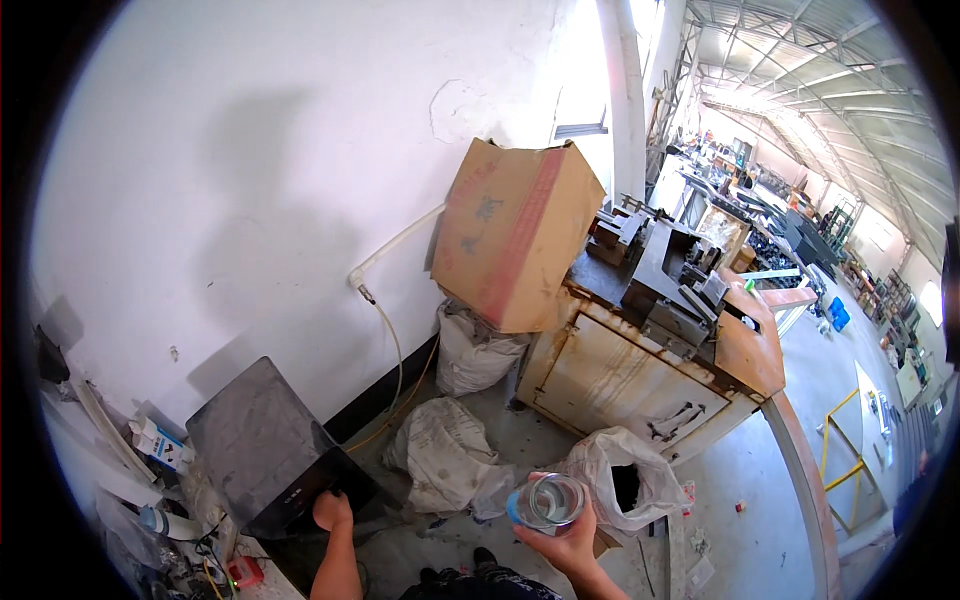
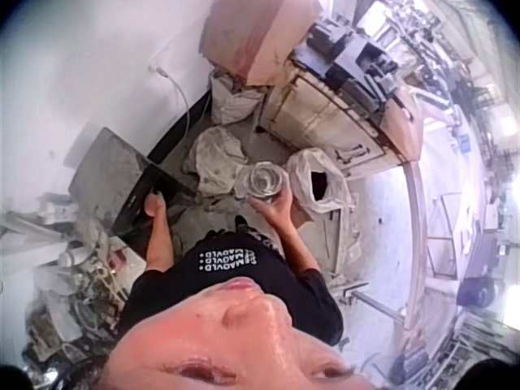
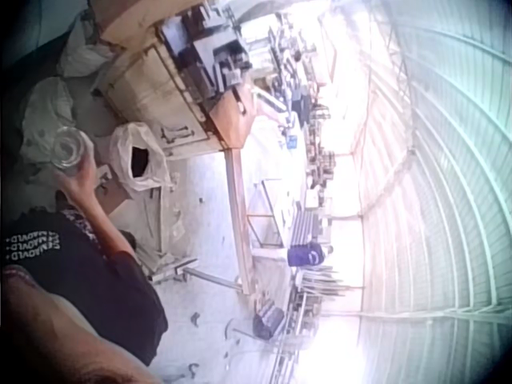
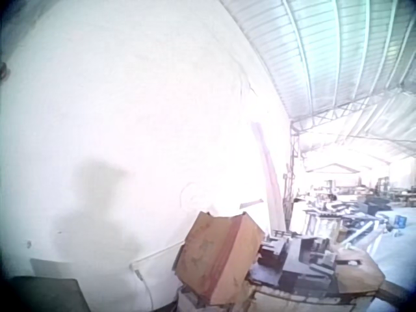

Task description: The person walks to a dispenser, removes a component, applies tape to it, and reinserts it while holding a glass jar.

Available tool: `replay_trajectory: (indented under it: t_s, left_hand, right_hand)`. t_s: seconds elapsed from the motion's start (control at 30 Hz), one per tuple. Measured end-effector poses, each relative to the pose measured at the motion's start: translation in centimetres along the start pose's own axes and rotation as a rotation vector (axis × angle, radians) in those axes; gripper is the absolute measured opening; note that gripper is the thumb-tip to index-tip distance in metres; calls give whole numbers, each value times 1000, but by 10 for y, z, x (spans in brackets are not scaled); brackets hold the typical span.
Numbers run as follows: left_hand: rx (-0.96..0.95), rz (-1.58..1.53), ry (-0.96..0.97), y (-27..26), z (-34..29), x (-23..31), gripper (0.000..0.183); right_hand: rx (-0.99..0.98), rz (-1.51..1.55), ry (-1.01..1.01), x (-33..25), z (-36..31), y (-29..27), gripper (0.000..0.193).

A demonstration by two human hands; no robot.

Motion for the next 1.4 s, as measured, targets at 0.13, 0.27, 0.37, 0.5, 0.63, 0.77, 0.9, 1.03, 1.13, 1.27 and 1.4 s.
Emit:
replay_trajectory:
  t_s: [0.13, 0.27, 0.37, 0.5, 0.63, 0.77, 0.9, 1.03, 1.13, 1.27, 1.4]
  left_hand:
    - [21, -12, 31, 12, 7, -8, 34]
    - [170, -73, 83, 6, 0, -4, 30]
    - [69, 6, 22, 18, 9, -10, 30]
    - [110, -18, 40, 10, 3, -6, 31]
    - [155, -28, 53, -1, -3, 0, 31]
    - [130, -33, 34, 5, 1, -5, 31]
    - [129, -23, 41, 7, 1, -5, 32]
    - [162, -13, 40, 8, 1, -7, 31]
    - [151, -11, 40, 3, -2, -1, 31]
    - [125, 15, 28, 3, -1, -3, 31]
    - [129, 1, 27, 1, -1, -3, 32]
  right_hand:
    - [-17, -34, -9, 0, 0, 1, 69]
    - [-2, -39, 15, 2, -1, 0, 69]
    - [3, -67, 30, 4, -2, 0, 69]
    - [28, -56, 75, 4, -2, 0, 70]
    - [26, -111, 66, 10, -3, -3, 70]
    - [35, -39, 76, 9, -3, 0, 71]
    - [39, -24, 82, 9, -3, 1, 72]
    - [33, -39, 82, 10, -2, 2, 71]
    - [36, -36, 102, 13, -2, -1, 71]
    - [28, -36, 101, 15, -2, -1, 71]
    - [28, -44, 101, 13, -2, 0, 70]
Point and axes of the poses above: each hand's wrist, its own z-axis towards the middle knuckle, its own y-axis out of the palm, x = y × z, the point moved 5 cm from there along z, towards the middle knuckle, and after that the axes turned 1 degree about x, right-handed, at the moved point
